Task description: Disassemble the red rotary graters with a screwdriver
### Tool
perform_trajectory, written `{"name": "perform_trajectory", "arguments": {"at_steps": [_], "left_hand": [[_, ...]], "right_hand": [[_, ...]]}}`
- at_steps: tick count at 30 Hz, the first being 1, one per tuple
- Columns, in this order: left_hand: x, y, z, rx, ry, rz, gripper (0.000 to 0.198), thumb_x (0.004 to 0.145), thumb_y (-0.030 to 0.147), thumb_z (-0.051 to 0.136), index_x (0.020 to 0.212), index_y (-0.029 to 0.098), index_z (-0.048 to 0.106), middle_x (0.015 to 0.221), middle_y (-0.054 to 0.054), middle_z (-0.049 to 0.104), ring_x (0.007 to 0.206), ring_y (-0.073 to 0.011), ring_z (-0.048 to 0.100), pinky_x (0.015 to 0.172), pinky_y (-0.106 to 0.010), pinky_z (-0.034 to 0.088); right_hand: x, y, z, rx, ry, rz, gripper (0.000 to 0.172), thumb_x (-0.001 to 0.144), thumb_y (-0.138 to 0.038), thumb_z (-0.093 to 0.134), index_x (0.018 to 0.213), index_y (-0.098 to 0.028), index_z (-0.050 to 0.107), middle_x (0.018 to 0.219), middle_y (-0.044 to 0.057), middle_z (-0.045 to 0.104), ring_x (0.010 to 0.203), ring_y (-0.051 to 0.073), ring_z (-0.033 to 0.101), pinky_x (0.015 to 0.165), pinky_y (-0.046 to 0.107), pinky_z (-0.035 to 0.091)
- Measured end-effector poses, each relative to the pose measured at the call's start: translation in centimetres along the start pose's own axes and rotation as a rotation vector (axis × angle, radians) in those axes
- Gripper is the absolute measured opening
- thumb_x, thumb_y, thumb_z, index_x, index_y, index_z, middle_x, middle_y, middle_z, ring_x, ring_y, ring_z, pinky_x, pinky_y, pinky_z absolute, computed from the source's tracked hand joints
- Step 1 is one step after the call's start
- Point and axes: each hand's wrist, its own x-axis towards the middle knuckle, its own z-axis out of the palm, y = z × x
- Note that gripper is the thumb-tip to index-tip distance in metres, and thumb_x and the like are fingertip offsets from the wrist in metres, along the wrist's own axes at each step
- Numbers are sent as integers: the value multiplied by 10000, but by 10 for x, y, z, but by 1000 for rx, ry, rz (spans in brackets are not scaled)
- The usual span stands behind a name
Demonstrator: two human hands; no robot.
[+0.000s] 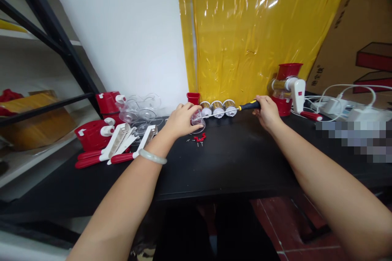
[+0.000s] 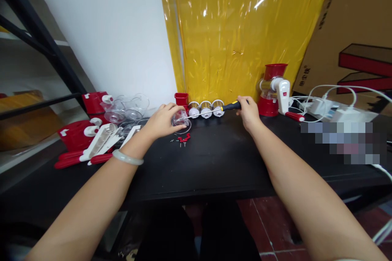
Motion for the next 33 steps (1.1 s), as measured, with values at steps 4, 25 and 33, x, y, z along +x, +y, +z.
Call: {"name": "perform_trajectory", "arguments": {"at_steps": [4,25,33], "left_hand": [[0,0,0,14,2,-1,587,794,511,672,1313,285,518,1215,-73,567,1041,-293,503,903,-432,458],[0,3,0,12,-13,-23,606,789,492,682,1333,296,503,1225,-76,562,1049,-300,503,894,-435,457],[0,3,0,11,-6,-14,606,789,495,681,1334,295,505,1220,-75,568,1044,-301,504,898,-443,460]], "right_hand": [[-5,-7,1,242,-19,117,121,668,-261,629,764,-237,558,651,-51,542,512,98,523,445,218,465],[-5,-5,-1,177,-44,115,261,742,-450,669,757,-227,534,659,-38,552,515,109,551,429,228,463],[-3,-1,1,35,12,68,243,720,-372,719,729,-232,521,522,-86,449,386,65,392,404,202,424]]}}
